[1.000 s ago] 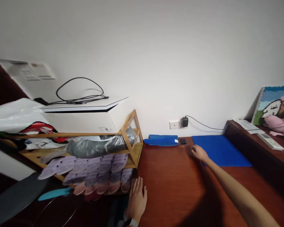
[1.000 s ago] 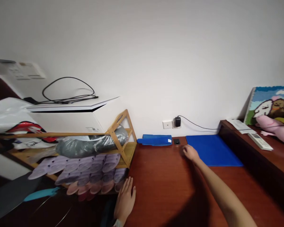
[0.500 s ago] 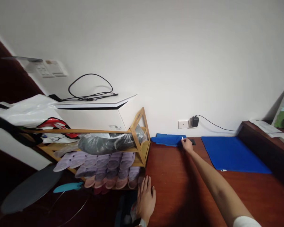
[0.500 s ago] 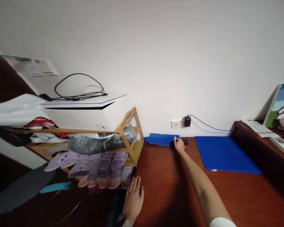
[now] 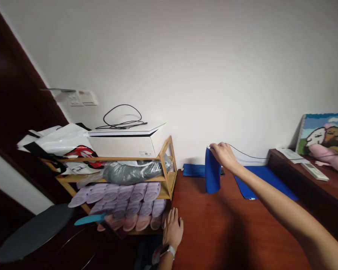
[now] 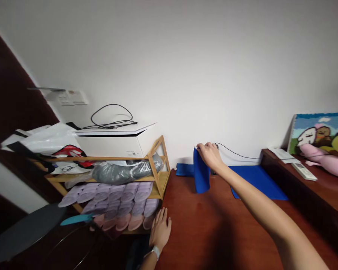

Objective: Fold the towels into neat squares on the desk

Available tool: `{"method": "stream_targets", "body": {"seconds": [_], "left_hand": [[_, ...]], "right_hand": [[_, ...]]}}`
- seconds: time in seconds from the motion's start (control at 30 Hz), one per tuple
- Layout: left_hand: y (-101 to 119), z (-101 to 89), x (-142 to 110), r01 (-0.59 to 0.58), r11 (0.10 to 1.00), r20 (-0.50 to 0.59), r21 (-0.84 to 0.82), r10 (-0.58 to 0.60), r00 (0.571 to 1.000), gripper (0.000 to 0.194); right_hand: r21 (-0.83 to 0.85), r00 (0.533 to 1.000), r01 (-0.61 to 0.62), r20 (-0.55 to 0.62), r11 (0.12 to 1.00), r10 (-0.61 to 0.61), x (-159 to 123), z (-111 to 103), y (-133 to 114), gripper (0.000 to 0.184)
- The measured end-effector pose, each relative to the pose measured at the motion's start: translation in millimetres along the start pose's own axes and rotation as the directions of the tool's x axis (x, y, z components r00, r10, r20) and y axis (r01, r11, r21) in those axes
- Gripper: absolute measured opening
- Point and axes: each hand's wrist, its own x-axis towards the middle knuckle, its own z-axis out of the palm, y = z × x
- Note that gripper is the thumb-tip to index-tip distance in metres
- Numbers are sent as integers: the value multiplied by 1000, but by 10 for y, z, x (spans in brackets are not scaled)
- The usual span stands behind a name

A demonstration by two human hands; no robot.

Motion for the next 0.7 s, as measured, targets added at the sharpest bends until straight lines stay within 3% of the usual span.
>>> {"method": "stream_targets", "body": {"seconds": [0.17,0.33,0.47,0.57,0.63,0.7], "left_hand": [[64,-72,48,-17,1000,-30,0,17,999,55],[79,-183,35,-58,998,-73,-28,56,996,51],[166,-386,12,-175,965,-127,-195,152,980,43],[521,-825,44,-143,876,-201,-461,54,978,34],[932,-1302,35,-111,745,-273,-657,-98,957,34],[1408,-1854,-36,-196,597,-357,-778,-164,920,36]], "right_hand": [[134,999,-12,43,991,6,-251,-723,-12,34],[165,991,131,5,978,-133,-336,-1524,-73,32],[258,973,205,49,944,-225,-465,-1957,-180,25],[415,956,159,161,896,-244,-617,-2074,-303,21],[522,937,73,257,850,-238,-720,-2044,-412,23],[611,917,-32,332,791,-220,-817,-1945,-543,32]]}}
